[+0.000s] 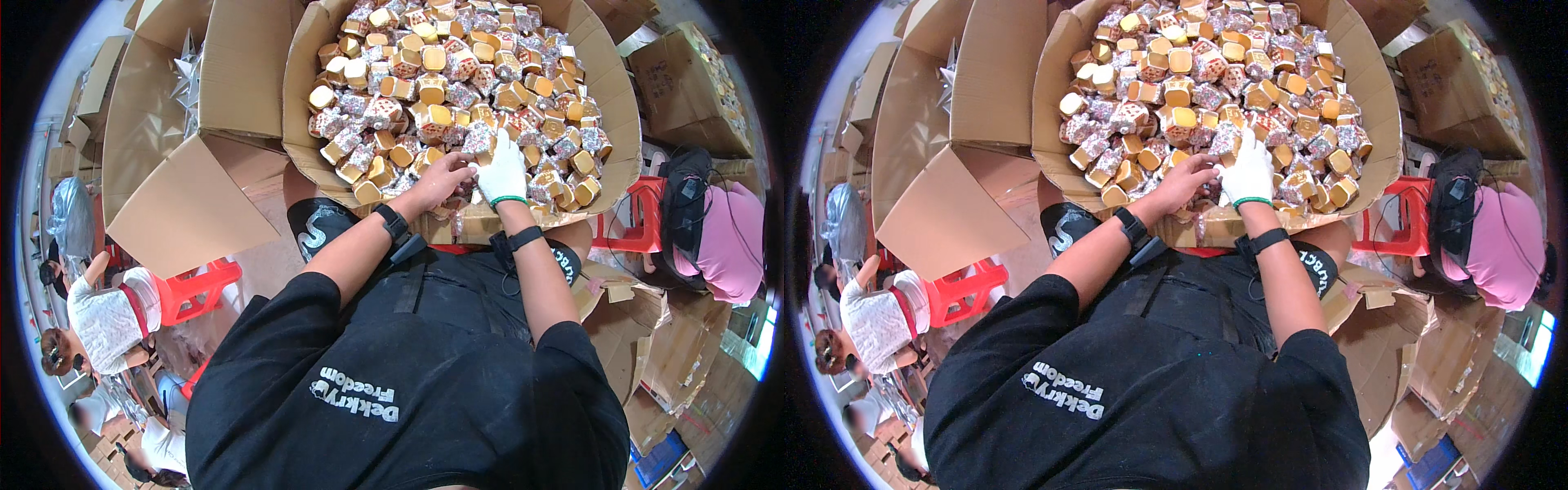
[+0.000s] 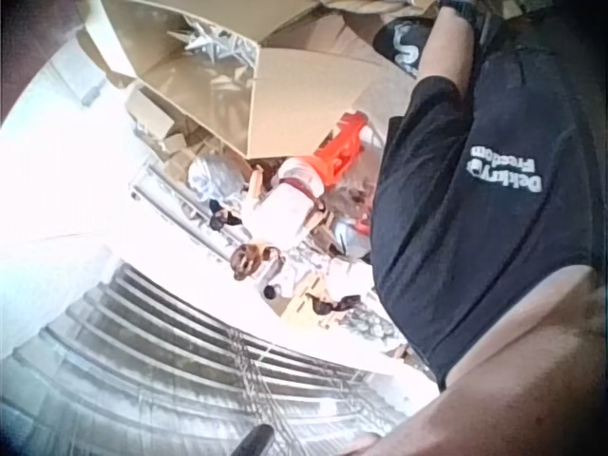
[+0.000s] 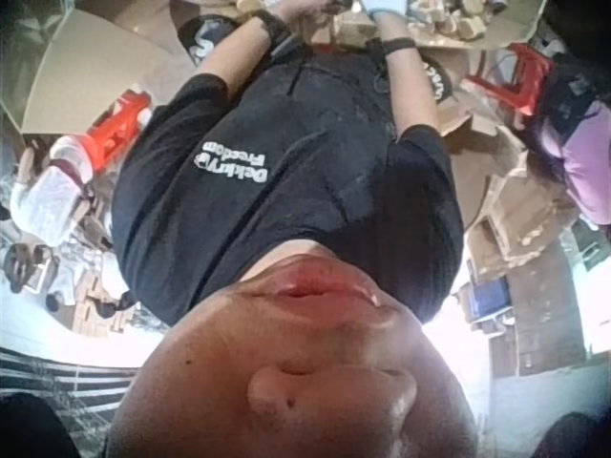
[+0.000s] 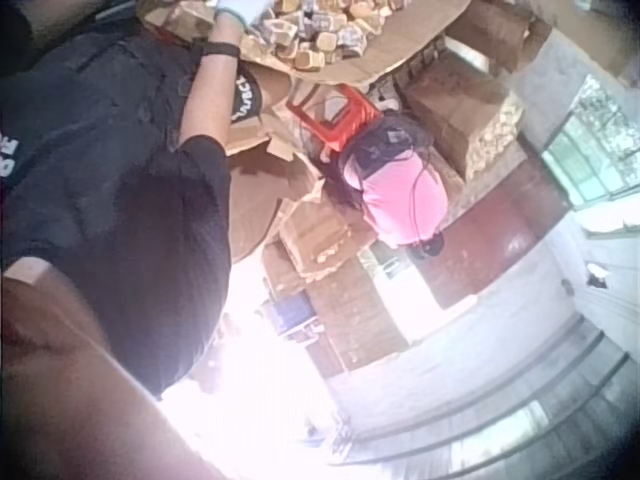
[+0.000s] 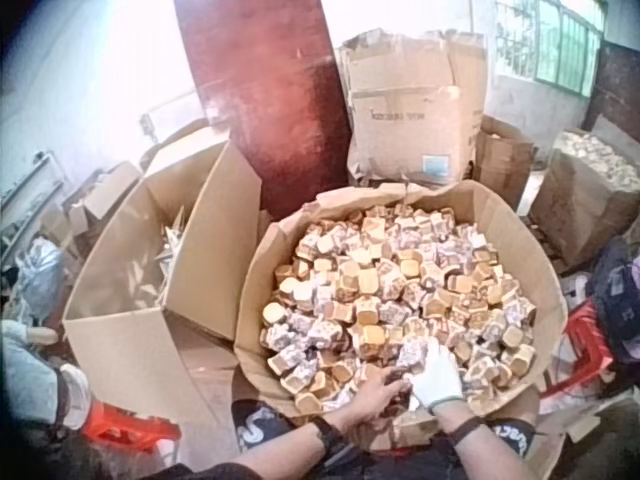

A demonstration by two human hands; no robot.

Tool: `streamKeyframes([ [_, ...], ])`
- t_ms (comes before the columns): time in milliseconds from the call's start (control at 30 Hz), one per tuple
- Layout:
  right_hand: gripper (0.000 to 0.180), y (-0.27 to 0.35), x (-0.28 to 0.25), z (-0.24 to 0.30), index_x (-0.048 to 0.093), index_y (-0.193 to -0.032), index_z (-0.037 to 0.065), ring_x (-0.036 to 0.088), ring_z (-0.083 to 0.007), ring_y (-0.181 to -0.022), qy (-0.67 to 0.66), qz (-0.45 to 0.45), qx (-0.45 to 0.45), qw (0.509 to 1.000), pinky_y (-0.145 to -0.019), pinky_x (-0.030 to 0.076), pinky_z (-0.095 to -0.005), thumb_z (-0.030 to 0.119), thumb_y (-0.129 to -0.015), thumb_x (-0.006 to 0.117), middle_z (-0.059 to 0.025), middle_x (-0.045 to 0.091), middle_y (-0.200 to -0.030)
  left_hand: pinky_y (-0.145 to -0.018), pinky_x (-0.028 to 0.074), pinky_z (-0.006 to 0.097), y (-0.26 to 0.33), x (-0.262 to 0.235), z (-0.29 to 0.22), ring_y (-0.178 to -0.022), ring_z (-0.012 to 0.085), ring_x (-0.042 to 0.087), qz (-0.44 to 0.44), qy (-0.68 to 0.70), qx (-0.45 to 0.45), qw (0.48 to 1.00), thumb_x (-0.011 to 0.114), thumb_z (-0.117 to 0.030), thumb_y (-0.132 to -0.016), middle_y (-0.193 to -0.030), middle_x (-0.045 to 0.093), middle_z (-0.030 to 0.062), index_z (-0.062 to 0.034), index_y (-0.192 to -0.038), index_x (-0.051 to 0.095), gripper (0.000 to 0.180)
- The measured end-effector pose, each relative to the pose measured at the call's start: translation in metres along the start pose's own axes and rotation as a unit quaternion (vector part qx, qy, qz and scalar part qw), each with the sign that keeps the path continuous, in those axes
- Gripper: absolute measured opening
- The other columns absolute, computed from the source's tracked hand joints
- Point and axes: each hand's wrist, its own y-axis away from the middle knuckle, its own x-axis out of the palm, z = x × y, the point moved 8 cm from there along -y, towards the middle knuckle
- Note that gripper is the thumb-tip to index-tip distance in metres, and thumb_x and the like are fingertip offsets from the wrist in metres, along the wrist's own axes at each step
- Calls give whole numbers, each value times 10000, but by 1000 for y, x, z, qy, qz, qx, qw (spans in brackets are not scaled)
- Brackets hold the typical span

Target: Packing small wrapped food items from a large bin into cardboard boxes while wearing a protective glove on one hand.

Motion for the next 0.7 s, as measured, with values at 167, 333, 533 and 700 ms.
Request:
streamKeyframes([
  [167,877,-6,7,8,293,-1461,35,588,-438,-1086,-33,24,19,999,-897,509,-468,248,-749,759,-271,539,-1206,-788,504,293,-6,0,6,-967,135,616,2,56,12,998,582,-232,-982,-1142,603,65,-37,-1352,465,435],
  [333,850,-8,4,-3,366,-1434,47,594,-453,-1065,-94,-5,63,994,-912,506,-464,275,-725,777,-289,563,-1229,-738,510,288,-10,-8,12,-916,148,636,-19,74,9,997,581,-238,-986,-1146,598,69,-36,-1331,476,413],
  [533,834,1,22,-24,366,-1431,-1,610,-226,-1109,-450,17,94,888,-937,502,-345,152,-737,802,-173,611,-1251,-696,500,252,-4,-14,-4,-854,110,617,-76,81,32,993,598,-351,-986,-1063,616,46,13,-1280,506,476],
  [700,915,10,25,-1,207,-1516,26,605,-227,-1115,-365,56,23,929,-923,512,-331,122,-779,742,-165,583,-1277,-753,530,270,5,-2,-18,-899,124,641,-45,131,56,989,671,-277,-948,-1051,679,56,16,-1192,580,392],
])
